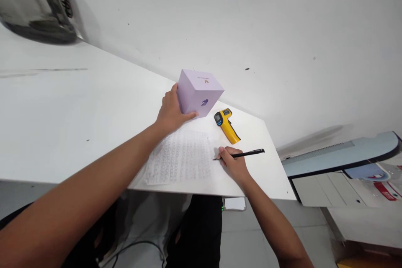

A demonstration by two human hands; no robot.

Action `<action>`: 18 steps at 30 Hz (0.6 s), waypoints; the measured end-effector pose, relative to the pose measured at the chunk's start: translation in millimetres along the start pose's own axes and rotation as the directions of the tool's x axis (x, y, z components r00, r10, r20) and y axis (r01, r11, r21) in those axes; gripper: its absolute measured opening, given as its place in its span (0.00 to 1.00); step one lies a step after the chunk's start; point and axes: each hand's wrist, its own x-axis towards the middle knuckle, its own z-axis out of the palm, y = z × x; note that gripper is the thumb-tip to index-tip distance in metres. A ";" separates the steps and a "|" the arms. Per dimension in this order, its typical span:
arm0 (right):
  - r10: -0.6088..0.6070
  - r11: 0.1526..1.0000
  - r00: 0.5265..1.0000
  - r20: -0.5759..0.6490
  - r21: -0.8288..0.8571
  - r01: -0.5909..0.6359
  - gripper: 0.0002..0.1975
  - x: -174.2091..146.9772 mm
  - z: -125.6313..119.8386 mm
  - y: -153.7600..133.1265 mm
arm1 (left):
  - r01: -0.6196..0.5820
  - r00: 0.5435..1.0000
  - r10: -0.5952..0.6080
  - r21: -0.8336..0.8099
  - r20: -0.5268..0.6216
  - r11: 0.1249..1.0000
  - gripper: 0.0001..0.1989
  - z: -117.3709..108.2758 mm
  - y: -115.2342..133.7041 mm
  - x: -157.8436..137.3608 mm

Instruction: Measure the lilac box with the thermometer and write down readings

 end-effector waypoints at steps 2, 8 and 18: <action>0.006 1.000 1.000 -0.009 0.000 -0.006 0.23 0.2 -0.4 0.6 | 0.006 1.000 -0.006 0.008 0.006 1.000 0.63 0.1 -0.3 0.1; -0.036 0.998 0.999 0.004 -0.047 0.036 0.22 -1.1 0.2 -5.1 | -0.017 1.000 0.017 0.003 -0.004 1.000 0.64 0.9 -3.2 -0.2; -0.059 0.996 0.998 -0.010 -0.067 0.058 0.23 -1.5 0.3 -5.3 | 0.006 1.000 -0.006 -0.006 0.003 1.000 0.63 -0.9 1.0 -0.9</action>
